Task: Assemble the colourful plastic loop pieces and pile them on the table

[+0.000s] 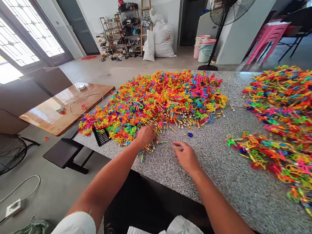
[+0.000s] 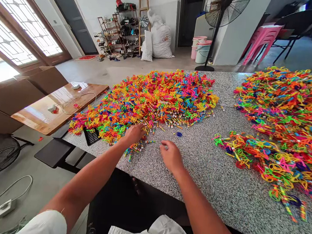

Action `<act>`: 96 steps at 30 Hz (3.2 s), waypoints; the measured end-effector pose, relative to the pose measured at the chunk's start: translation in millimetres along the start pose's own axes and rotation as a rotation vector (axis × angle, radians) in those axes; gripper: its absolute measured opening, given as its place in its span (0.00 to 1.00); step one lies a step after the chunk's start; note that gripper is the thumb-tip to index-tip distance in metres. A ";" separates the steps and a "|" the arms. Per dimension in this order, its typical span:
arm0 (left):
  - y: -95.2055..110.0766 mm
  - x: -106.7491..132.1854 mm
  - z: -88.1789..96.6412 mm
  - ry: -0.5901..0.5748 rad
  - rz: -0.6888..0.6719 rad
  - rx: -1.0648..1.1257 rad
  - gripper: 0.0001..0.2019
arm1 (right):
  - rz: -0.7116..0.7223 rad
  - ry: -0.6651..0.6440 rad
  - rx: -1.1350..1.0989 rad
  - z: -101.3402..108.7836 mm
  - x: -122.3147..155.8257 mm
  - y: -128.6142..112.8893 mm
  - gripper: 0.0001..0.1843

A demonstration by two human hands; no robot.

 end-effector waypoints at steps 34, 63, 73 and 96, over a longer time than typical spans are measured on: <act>38.5 84.4 -10.5 -0.475 -0.150 1.158 0.31 | -0.146 -0.248 -0.609 -10.4 26.7 -16.6 0.20; -74.1 30.9 46.0 0.091 0.138 -0.105 0.26 | 0.072 -0.251 0.562 -117.6 -22.5 -35.1 0.11; -75.3 61.8 65.5 0.243 0.271 -0.074 0.21 | -0.033 -0.290 0.821 -78.3 -26.8 -20.4 0.13; -18.2 70.7 32.0 0.108 0.044 0.884 0.15 | -0.183 -0.073 -0.812 -26.7 18.8 -30.6 0.15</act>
Point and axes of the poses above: each hand's wrist, its own x-axis away from the middle knuckle, its own z-axis out of the back of the hand, y = z × x, the point moved 5 cm from there along -x, towards the middle knuckle, and after that the axes turned 2 degrees about z, right-handed, at the moved point
